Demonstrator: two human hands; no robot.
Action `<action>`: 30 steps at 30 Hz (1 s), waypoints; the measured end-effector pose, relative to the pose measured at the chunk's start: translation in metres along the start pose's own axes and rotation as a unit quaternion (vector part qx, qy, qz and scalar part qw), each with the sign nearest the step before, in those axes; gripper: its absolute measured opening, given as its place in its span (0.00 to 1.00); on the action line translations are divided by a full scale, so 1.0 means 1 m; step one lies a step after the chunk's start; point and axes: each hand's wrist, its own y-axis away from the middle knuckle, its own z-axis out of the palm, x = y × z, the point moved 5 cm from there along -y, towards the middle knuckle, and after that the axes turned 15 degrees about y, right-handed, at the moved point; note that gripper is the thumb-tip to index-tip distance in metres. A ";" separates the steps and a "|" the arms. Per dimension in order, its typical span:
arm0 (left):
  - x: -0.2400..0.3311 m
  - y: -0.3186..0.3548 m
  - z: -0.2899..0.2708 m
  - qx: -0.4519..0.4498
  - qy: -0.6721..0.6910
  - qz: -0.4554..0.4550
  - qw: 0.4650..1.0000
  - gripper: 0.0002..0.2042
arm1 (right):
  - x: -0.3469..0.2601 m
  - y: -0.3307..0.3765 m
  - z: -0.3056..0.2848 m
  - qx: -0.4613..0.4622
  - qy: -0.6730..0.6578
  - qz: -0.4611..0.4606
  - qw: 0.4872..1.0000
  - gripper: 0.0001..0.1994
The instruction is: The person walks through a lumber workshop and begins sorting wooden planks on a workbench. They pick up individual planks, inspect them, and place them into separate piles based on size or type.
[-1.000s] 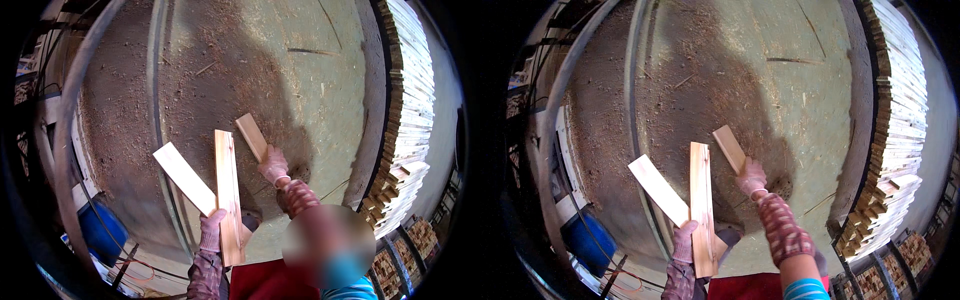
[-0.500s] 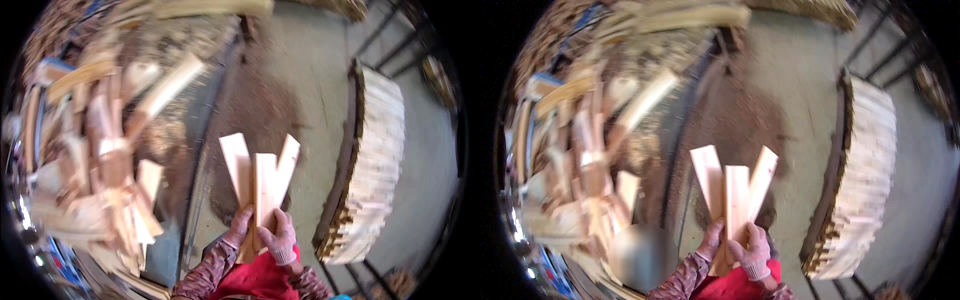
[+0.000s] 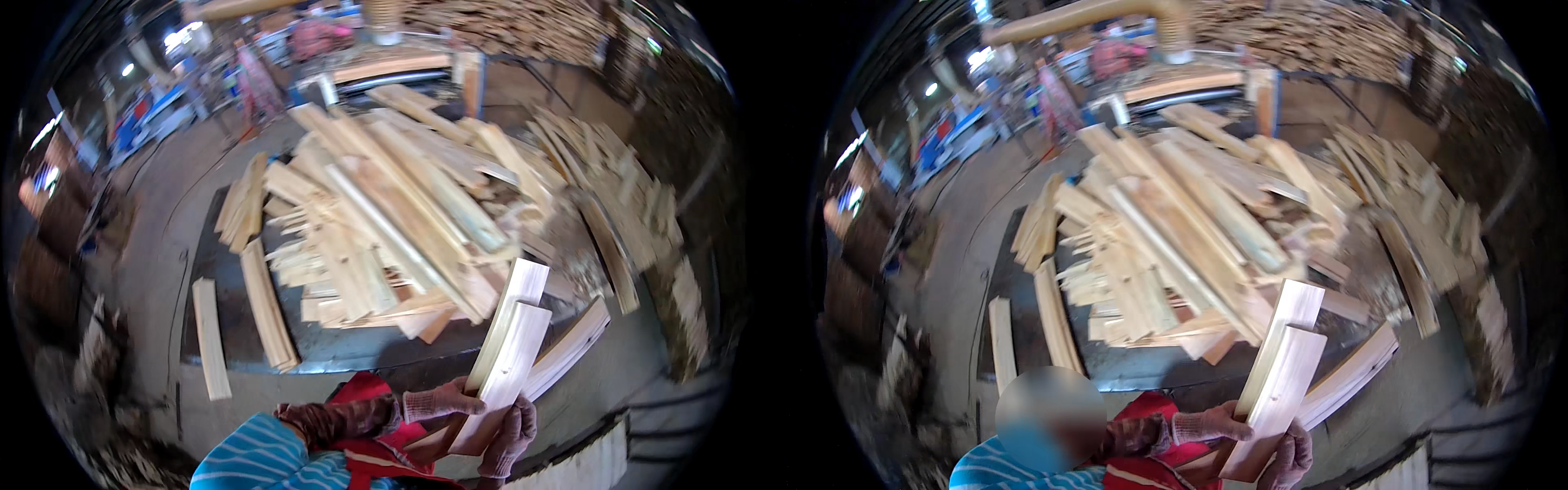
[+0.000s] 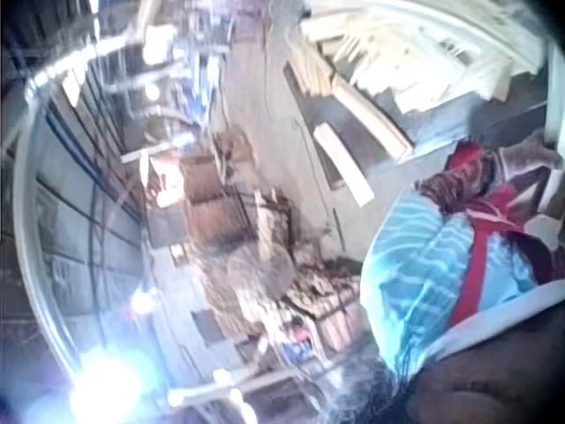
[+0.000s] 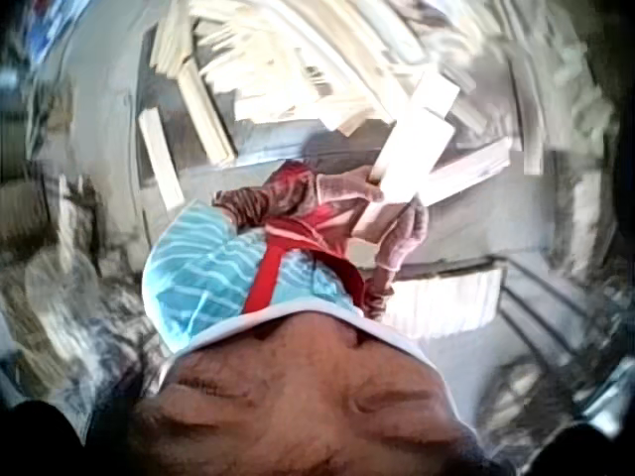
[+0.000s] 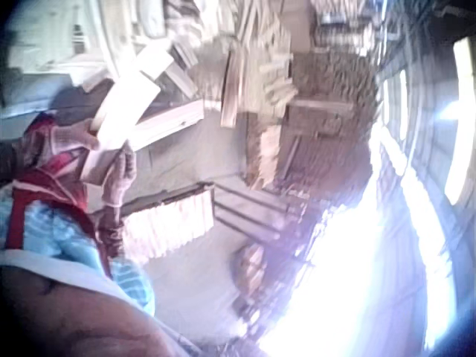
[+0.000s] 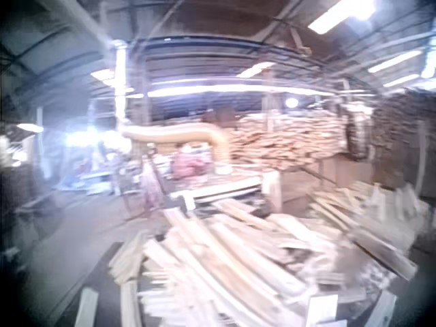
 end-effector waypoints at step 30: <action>0.128 0.670 -0.374 0.862 -0.135 0.072 0.483 0.30 | 0.092 0.149 0.619 -0.561 0.215 0.016 0.799 0.22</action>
